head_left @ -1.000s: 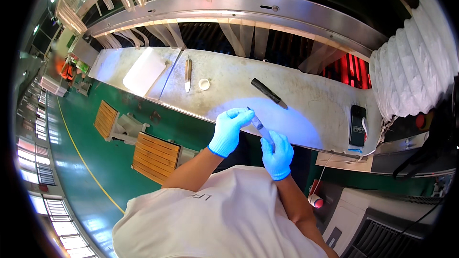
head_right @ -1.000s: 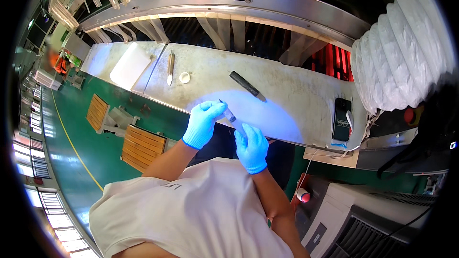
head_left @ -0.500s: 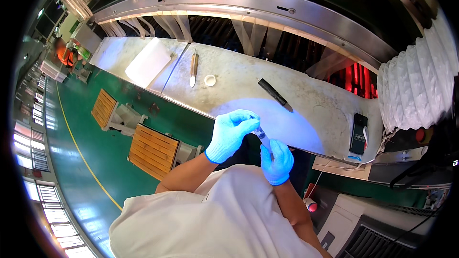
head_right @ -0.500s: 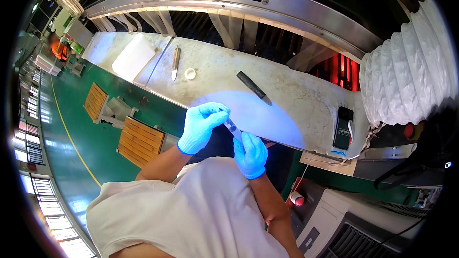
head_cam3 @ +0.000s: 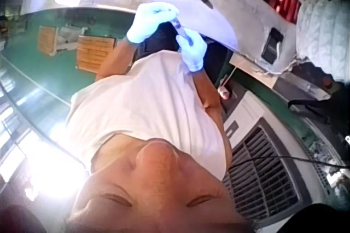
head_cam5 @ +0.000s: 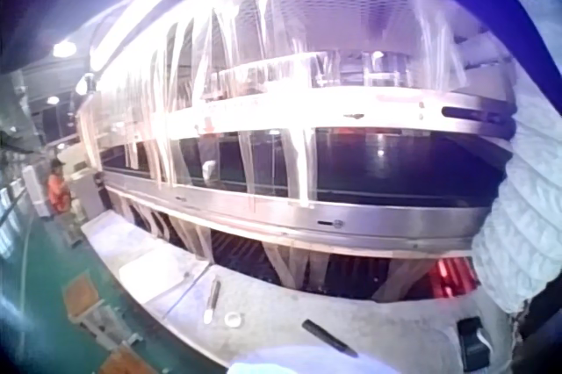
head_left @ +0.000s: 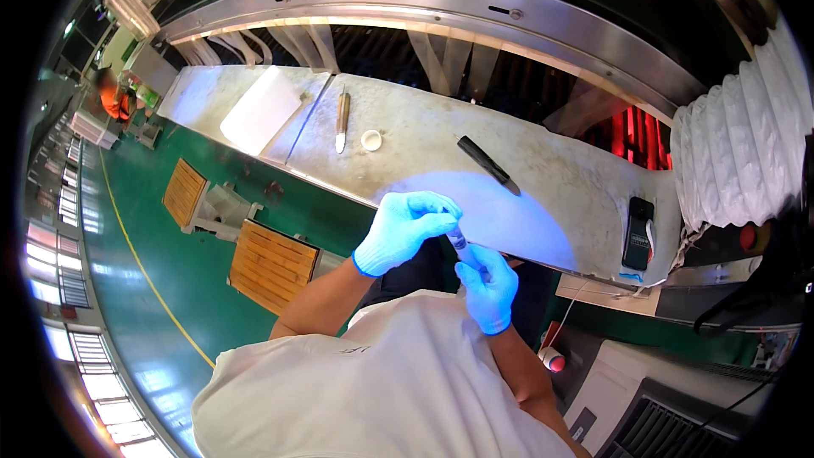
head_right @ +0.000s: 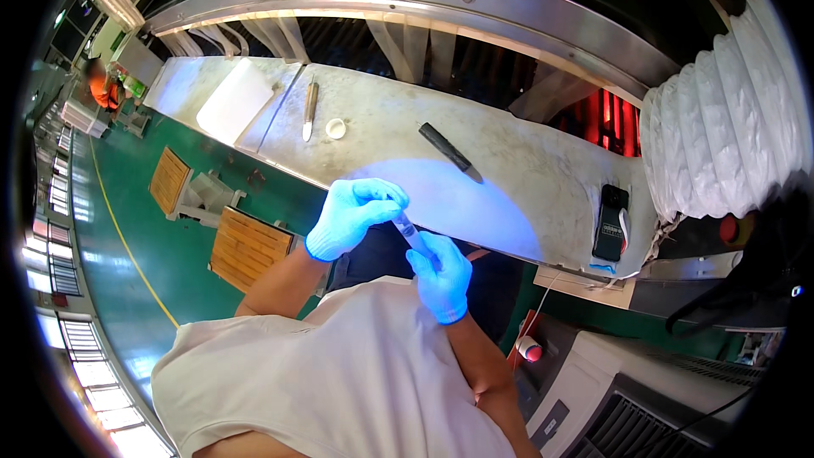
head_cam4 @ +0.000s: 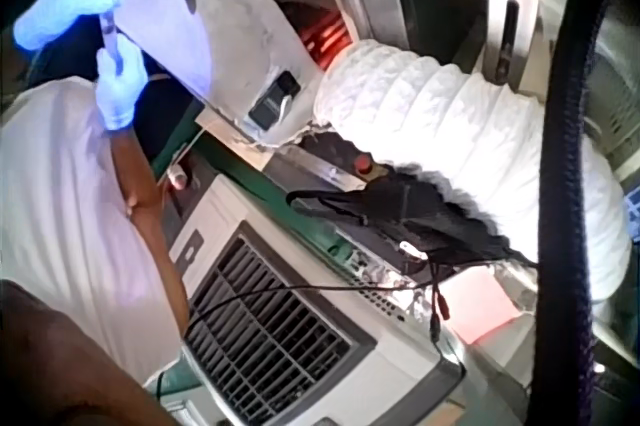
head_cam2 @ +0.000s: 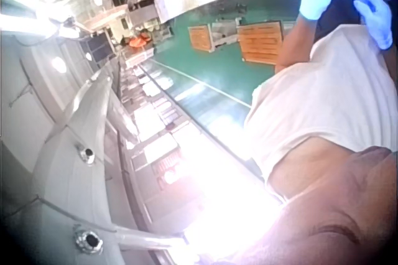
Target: The person handles a small white cylindrical object and a syringe-like tool on a workbench. They then pick up a sneaker and use a black handheld device to apply a substance to the shoe's sole and sides. The person rotates the shoe to access different areas while applying the treatment.
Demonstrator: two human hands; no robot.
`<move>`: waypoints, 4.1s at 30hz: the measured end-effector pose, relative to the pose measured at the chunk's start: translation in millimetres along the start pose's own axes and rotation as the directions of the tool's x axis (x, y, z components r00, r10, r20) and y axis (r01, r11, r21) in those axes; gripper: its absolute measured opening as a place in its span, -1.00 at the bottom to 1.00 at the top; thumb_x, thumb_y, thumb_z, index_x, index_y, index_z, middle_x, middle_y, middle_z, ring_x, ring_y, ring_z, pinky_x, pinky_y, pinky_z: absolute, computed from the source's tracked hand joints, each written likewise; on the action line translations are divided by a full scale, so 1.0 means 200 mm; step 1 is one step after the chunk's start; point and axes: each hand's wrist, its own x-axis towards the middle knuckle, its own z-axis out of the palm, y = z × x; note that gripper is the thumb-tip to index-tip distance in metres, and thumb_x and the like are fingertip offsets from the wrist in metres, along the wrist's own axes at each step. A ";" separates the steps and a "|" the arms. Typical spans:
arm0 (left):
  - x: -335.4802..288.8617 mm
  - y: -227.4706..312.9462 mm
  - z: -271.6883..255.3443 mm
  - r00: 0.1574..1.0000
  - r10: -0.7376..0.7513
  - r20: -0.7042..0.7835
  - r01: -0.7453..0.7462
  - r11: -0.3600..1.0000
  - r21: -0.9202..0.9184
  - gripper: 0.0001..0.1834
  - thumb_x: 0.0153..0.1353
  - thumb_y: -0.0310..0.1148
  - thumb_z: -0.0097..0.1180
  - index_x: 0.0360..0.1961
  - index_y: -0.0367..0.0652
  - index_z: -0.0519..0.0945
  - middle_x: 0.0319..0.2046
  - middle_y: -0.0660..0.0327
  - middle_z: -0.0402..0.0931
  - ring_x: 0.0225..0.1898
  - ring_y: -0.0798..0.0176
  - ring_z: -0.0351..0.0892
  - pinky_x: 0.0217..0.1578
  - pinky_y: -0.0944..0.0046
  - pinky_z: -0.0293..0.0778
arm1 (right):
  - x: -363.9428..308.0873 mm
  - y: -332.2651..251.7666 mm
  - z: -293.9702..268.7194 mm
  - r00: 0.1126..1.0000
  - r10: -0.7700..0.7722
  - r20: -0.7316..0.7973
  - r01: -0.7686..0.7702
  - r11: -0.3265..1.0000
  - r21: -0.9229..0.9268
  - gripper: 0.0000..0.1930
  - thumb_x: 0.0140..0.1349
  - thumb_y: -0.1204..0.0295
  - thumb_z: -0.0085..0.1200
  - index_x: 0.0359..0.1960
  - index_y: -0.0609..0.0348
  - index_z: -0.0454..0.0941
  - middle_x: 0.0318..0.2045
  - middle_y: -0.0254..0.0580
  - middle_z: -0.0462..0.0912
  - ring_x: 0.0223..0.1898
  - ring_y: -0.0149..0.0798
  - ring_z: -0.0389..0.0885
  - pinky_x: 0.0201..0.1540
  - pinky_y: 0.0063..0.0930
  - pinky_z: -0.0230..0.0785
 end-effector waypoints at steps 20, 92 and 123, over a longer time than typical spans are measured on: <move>0.18 -0.34 0.00 0.987 -0.149 0.065 0.158 0.976 -0.148 -0.76 0.41 -0.41 0.36 -0.03 -0.38 0.82 -0.11 0.14 0.81 -0.07 0.29 0.72 0.08 0.21 0.60 | 0.11 -0.05 -0.10 0.850 0.462 0.251 -0.525 0.769 0.365 -0.80 0.48 0.47 0.32 0.02 0.32 0.71 -0.30 -0.24 0.77 -0.37 -0.43 0.72 -0.32 -0.50 0.58; -0.77 -0.22 -1.24 0.452 0.266 -0.851 0.153 0.917 0.368 -0.28 -0.01 -0.42 0.64 0.19 -0.30 0.56 -0.01 0.13 0.71 0.00 0.23 0.69 0.13 0.18 0.61 | 1.10 0.06 0.92 0.916 0.012 0.402 0.316 0.597 -0.737 -0.26 0.14 0.00 0.52 0.29 0.14 0.65 0.13 0.24 0.65 0.12 0.28 0.71 0.21 0.06 0.59; -0.96 -0.20 -1.07 0.745 0.321 -0.585 0.235 0.694 0.681 -0.22 -0.25 -0.25 0.73 0.12 -0.11 0.74 0.03 0.02 0.76 0.05 -0.12 0.78 0.15 -0.01 0.69 | 0.91 -0.45 1.13 0.203 0.205 0.957 0.749 0.598 -0.287 -0.37 0.20 0.36 0.47 0.34 0.13 0.60 0.19 0.13 0.69 0.14 0.27 0.71 0.22 -0.04 0.59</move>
